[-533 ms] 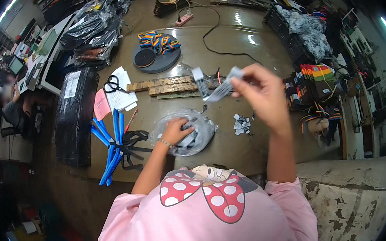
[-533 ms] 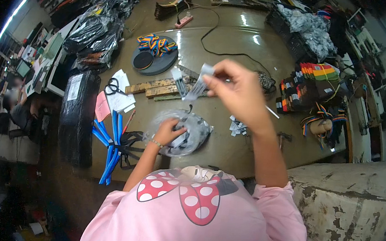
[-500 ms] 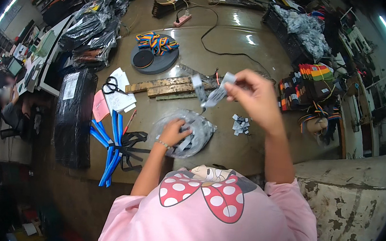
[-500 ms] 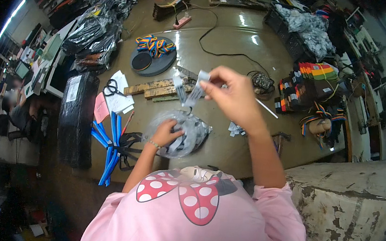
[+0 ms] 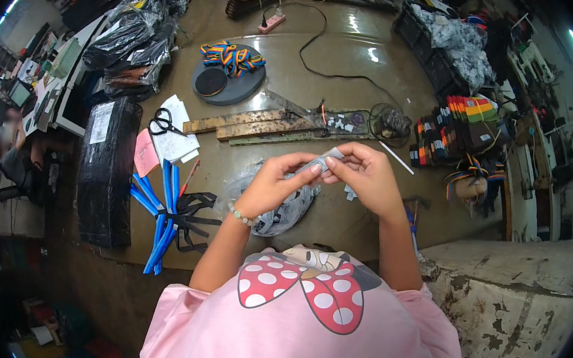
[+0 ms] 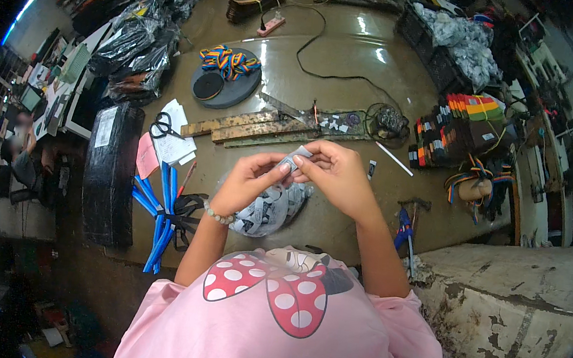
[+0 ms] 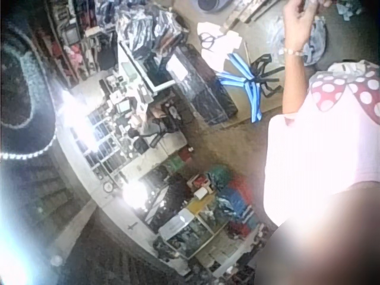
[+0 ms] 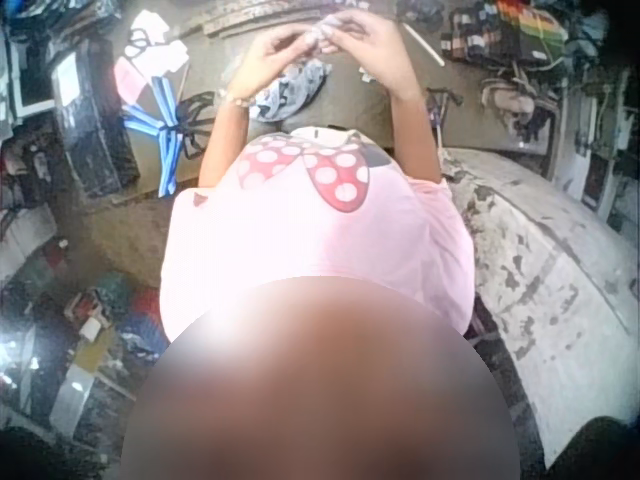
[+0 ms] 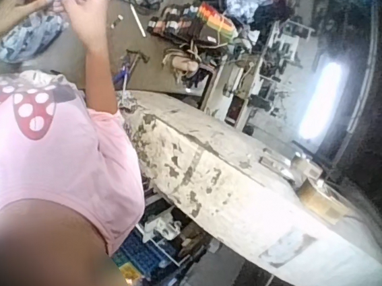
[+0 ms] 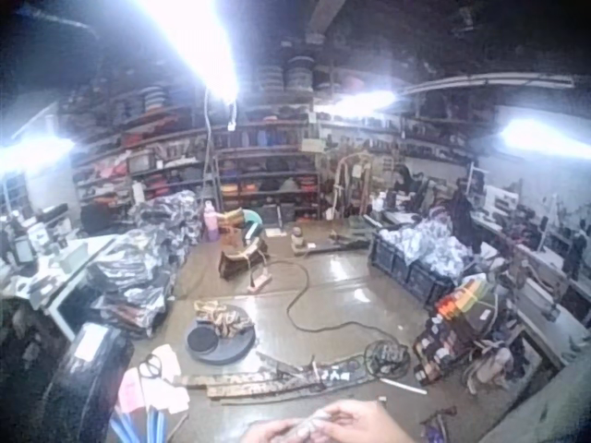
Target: The person opens a plastic bag and removes small white cable segments. They place the segments on a wooden jig, align them, and use a hot glue gun to bond them. The person repeats this process for several segments, then stores the bag and retrieves more materials from a drawer.
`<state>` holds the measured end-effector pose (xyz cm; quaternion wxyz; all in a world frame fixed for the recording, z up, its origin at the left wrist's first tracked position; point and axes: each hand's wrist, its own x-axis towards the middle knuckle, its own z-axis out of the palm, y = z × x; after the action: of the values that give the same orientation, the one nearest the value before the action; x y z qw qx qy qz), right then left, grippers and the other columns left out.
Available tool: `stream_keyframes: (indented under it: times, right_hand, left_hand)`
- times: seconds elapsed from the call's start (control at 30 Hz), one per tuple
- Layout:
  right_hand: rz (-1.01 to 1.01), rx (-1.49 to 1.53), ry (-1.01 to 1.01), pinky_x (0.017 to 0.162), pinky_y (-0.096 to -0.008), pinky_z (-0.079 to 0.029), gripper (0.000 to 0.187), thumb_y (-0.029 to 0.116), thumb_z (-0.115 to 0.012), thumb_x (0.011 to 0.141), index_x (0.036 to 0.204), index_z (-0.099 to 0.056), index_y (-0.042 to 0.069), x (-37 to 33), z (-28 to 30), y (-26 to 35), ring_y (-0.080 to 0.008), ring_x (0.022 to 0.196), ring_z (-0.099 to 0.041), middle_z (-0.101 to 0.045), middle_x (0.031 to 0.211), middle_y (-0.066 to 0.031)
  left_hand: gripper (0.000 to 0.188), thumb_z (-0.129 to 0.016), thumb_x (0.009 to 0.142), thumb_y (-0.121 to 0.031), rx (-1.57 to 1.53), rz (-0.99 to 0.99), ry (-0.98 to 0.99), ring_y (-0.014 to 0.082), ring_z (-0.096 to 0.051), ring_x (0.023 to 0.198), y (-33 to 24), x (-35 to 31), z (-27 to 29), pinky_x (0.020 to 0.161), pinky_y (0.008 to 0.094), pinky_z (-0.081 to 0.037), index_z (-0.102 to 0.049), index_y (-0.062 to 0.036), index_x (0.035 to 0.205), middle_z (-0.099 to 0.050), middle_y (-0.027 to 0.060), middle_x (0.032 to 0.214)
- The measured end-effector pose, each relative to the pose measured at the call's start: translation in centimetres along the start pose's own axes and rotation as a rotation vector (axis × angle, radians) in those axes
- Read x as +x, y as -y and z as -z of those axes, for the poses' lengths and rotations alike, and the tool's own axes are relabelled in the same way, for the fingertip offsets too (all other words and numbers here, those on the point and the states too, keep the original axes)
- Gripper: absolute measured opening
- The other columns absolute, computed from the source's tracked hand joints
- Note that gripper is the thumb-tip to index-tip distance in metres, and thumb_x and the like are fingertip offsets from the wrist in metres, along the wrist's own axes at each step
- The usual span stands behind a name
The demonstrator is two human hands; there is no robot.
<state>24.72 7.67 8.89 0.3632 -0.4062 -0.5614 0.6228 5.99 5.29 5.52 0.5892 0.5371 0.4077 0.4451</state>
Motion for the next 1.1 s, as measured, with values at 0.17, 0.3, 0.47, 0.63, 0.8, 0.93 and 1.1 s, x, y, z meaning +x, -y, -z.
stream_keyframes:
  times: [0.17,0.3,0.47,0.63,0.8,0.93,1.1]
  right_hand:
    - [-0.017,0.126,-0.028,0.069,-0.0242,-0.054,0.021,0.009,-0.059,0.088,0.1,-0.057,-0.009,-0.8,0.4,-2.0,-0.0131,0.079,-0.063,-0.063,0.089,-0.011]
    - [-0.037,0.189,-0.018,0.069,-0.0244,-0.054,0.02,0.007,-0.058,0.089,0.102,-0.057,-0.008,-1.0,0.3,-3.0,-0.0134,0.079,-0.063,-0.063,0.09,-0.0111]
    - [-0.066,0.054,0.001,0.068,-0.0229,-0.053,0.021,0.007,-0.059,0.088,0.102,-0.059,-0.008,-1.0,0.5,-3.2,-0.0124,0.075,-0.063,-0.064,0.086,-0.0106]
    - [-0.125,0.148,-0.034,0.067,-0.0225,-0.053,0.02,0.006,-0.061,0.086,0.1,-0.06,-0.008,-0.6,0.8,-3.8,-0.0125,0.073,-0.063,-0.065,0.083,-0.0111]
    - [-0.128,0.218,-0.072,0.065,-0.0242,-0.055,0.016,0.002,-0.062,0.084,0.096,-0.061,-0.008,-0.2,1.0,-4.4,-0.0147,0.073,-0.064,-0.064,0.084,-0.0125]
    - [-0.114,0.236,-0.076,0.065,-0.0246,-0.055,0.015,0.0,-0.062,0.083,0.095,-0.061,-0.008,0.0,1.2,-4.8,-0.0156,0.073,-0.065,-0.064,0.084,-0.0128]
    - [-0.097,0.245,-0.079,0.064,-0.0244,-0.055,0.014,0.0,-0.063,0.083,0.095,-0.061,-0.007,0.1,1.4,-5.4,-0.0158,0.072,-0.065,-0.064,0.084,-0.0134]
  left_hand:
    - [0.028,-0.065,0.084,-0.018,0.183,0.02,-0.031,0.0068,-0.055,0.078,0.4,-1.1,0.6,0.071,0.022,-0.045,-0.064,0.0024,0.103,-0.065,0.0026,0.087]
    - [0.023,-0.068,0.082,-0.018,0.434,-0.026,-0.027,0.0103,-0.058,0.077,0.1,-1.0,1.0,0.068,0.0237,-0.044,-0.065,0.0008,0.095,-0.064,0.0102,0.084]
    - [0.022,-0.066,0.083,-0.021,0.412,-0.013,-0.015,0.0114,-0.057,0.062,0.5,-0.9,1.0,0.055,0.0249,-0.042,-0.064,0.0004,0.09,-0.06,0.0078,0.067]
    - [0.022,-0.064,0.085,-0.022,0.351,0.12,0.008,0.0095,-0.05,0.046,1.0,-0.4,1.6,0.046,0.0245,-0.04,-0.064,-0.0001,0.083,-0.057,0.0046,0.057]
    - [0.02,-0.067,0.082,-0.02,0.285,0.368,-0.068,0.0098,-0.052,0.049,0.9,-0.1,2.3,0.048,0.0249,-0.04,-0.064,-0.0001,0.079,-0.059,0.0054,0.059]
    - [0.02,-0.07,0.079,-0.018,0.425,-0.05,-0.024,0.0116,-0.054,0.058,1.5,0.0,2.1,0.054,0.0261,-0.041,-0.065,0.0011,0.081,-0.062,0.0068,0.069]
    - [0.022,-0.073,0.076,-0.019,0.318,0.108,-0.008,0.0142,-0.054,0.063,1.6,0.2,2.4,0.058,0.0262,-0.042,-0.066,0.0012,0.084,-0.064,0.0077,0.077]
